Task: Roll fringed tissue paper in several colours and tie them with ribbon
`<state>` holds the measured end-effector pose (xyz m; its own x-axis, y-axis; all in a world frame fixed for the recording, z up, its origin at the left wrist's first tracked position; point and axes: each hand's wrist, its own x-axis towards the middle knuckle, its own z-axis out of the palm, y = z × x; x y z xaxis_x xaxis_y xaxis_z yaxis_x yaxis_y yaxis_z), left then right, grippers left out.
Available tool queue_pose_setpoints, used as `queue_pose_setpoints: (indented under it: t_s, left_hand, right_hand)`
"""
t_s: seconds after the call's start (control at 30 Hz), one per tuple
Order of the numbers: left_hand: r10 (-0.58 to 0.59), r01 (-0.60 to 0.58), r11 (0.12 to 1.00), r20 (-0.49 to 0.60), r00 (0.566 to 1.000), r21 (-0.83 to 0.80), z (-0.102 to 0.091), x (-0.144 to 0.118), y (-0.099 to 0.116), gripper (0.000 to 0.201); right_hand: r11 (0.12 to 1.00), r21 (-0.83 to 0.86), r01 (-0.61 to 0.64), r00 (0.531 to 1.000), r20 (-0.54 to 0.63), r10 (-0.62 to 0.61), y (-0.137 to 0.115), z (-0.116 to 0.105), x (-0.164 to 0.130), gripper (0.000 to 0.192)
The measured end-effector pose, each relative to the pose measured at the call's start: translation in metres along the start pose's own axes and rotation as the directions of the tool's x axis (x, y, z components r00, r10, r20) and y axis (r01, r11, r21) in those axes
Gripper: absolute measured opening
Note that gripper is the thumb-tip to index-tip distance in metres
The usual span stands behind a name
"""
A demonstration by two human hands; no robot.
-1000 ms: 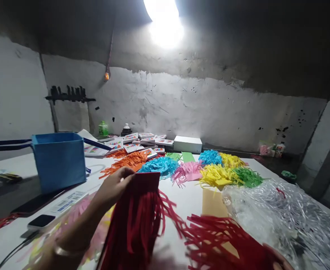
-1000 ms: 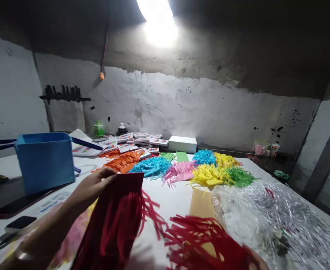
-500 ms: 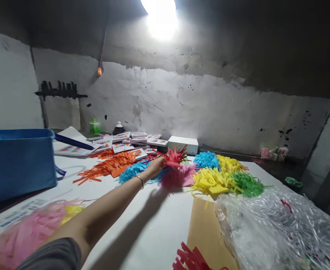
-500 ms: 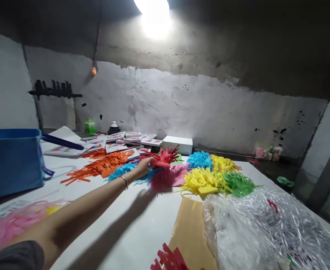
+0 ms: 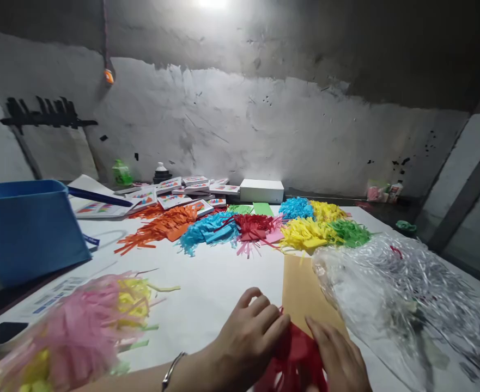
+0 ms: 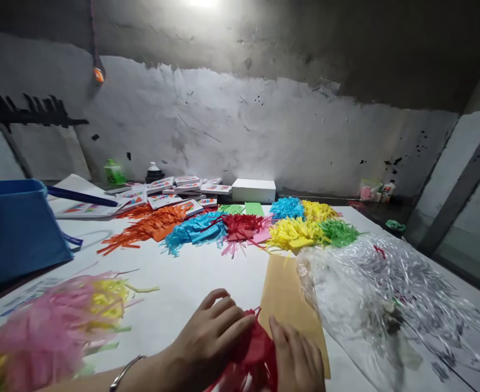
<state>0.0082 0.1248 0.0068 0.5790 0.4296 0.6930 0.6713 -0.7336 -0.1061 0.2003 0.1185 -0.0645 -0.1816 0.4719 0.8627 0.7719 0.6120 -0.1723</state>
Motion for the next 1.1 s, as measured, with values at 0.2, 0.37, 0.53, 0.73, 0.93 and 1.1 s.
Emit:
queue_pose_setpoints:
  t_s: [0.2,0.37,0.53,0.73,0.93,1.1]
  left_hand:
    - [-0.141,0.250,0.829,0.245,0.959,-0.501,-0.064,-0.034,-0.001,0.054]
    - [-0.454,0.705,0.113,0.595,0.663,-0.700,-0.065,-0.031,-0.024,0.069]
    - [-0.228,0.629,-0.457,0.767,0.600,-0.629,-0.047,-0.016,-0.009,0.054]
    - [0.007,0.588,-0.716,0.839,0.545,-0.377,-0.024,-0.020,0.041,0.053]
    - [0.030,0.560,-0.739,0.813,0.582,-0.374,-0.004,-0.025,0.027,0.026]
    - [-0.094,0.768,-0.477,0.893,0.439,-0.427,-0.028,-0.059,-0.033,0.029]
  right_hand:
    - [0.985,-0.075,0.154,0.988,-0.018,-0.156,-0.020,-0.015,0.018,0.035]
    - [0.954,0.065,0.294,0.955,-0.064,-0.290,-0.030,-0.029,0.032,0.044]
    - [0.950,0.030,0.312,0.950,-0.035,-0.311,-0.025,-0.026,0.028,0.043]
    - [0.958,-0.152,0.242,0.970,0.040,-0.239,0.001,-0.021,0.035,0.035]
    - [0.855,-0.449,0.259,0.959,0.018,-0.281,0.049,-0.086,0.058,0.057]
    - [0.907,-0.310,0.286,0.954,0.177,-0.240,0.022,-0.063,0.010,0.060]
